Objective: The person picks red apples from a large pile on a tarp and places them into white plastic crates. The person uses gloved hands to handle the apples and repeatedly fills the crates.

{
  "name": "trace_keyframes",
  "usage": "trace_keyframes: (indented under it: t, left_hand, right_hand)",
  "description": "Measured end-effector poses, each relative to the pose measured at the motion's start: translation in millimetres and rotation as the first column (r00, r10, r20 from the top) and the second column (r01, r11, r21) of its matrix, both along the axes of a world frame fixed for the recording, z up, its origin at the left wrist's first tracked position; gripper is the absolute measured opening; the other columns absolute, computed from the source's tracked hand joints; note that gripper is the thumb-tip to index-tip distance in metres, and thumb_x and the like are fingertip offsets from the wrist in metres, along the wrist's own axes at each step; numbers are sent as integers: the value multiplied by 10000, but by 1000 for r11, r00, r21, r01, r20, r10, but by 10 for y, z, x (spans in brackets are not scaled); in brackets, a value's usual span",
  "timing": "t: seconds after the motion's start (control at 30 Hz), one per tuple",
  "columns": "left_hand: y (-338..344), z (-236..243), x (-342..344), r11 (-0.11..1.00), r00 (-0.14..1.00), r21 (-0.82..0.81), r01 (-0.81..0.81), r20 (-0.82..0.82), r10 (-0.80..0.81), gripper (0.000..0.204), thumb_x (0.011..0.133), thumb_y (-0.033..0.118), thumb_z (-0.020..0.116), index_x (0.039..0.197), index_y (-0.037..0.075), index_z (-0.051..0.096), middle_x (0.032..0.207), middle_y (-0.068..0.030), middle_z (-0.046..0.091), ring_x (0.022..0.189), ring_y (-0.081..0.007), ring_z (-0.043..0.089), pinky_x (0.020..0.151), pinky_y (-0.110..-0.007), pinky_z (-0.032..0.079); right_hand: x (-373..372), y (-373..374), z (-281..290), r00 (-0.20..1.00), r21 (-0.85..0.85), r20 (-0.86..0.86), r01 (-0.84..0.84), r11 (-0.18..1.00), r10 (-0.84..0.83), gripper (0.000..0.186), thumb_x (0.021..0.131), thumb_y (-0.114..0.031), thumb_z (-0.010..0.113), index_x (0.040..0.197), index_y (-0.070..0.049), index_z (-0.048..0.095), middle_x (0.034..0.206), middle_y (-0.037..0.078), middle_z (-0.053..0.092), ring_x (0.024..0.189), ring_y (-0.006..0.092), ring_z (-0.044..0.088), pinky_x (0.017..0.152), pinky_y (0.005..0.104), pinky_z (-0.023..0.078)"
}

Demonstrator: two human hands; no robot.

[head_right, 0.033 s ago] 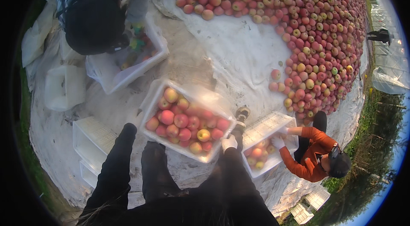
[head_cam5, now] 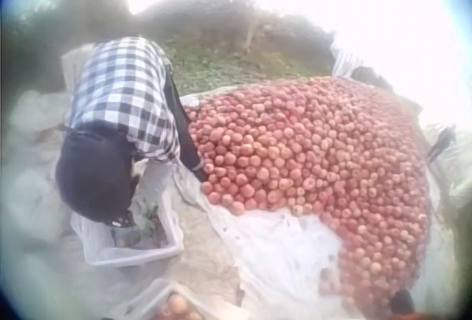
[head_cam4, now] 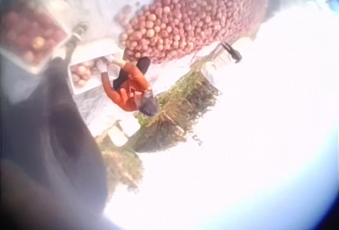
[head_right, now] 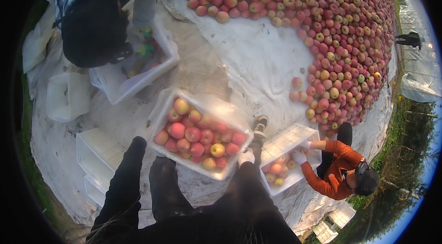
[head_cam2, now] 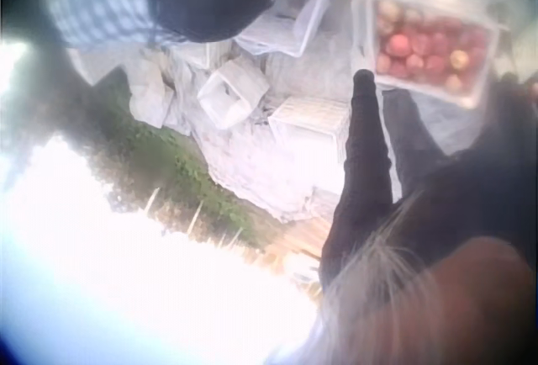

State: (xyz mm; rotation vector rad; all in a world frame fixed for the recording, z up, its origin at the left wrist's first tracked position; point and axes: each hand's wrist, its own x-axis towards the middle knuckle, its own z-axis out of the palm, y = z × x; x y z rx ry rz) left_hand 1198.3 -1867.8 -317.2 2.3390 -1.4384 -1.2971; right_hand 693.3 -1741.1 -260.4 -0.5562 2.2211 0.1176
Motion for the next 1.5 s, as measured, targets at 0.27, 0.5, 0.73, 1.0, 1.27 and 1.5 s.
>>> trace_keyframes:
  t: [0.27,0.5,0.73,1.0,1.27,1.5]
  left_hand:
    - [-197,-989,-311,940,811,213,-267,-478,338,680,834,14,603,1488,24,415,1002,-117,660,675,-169,609,553,-312,514]
    - [-308,-1689,83,990,984,136,-32,-172,56,542,793,-15,622,1329,59,586,1032,-124,706,846,-282,702,732,-393,567]
    - [-265,-1931,265,985,989,169,12,-149,14,360,794,95,789,1136,8,716,998,-98,767,972,-237,728,822,-387,567]
    - [-345,-1388,-195,995,996,88,-49,83,42,377,749,69,729,1109,-36,689,974,-209,741,954,-334,723,829,-441,547]
    - [-1019,-88,-1315,969,968,222,111,196,-156,272,819,144,756,1043,-7,721,943,-173,764,916,-287,737,789,-427,556]
    - [-2209,563,-2274,916,918,-149,372,203,-340,257,822,158,744,1031,9,742,949,-194,767,939,-312,745,807,-414,555]
  right_hand:
    - [-320,72,-834,925,-29,195,339,940,-327,446,816,-206,742,1180,40,672,1061,215,726,1005,328,699,911,402,525]
    - [-422,12,-890,759,51,386,550,833,-525,444,743,-90,767,1170,24,715,1083,165,742,1010,290,698,919,393,525]
    - [-484,-74,-1111,957,215,78,256,942,-278,458,612,-152,794,1028,33,744,1032,226,751,996,335,727,860,404,566]
    - [-482,-80,-951,925,75,205,311,947,-320,374,593,-73,816,941,49,752,939,184,763,898,304,734,785,383,568]
    - [-850,131,-766,888,128,279,342,931,-365,370,649,-120,795,995,10,769,933,177,776,891,297,757,795,405,593]
    - [-1313,-228,-797,824,-224,355,533,816,-441,259,604,-47,797,833,43,718,837,153,736,793,285,731,698,400,576]
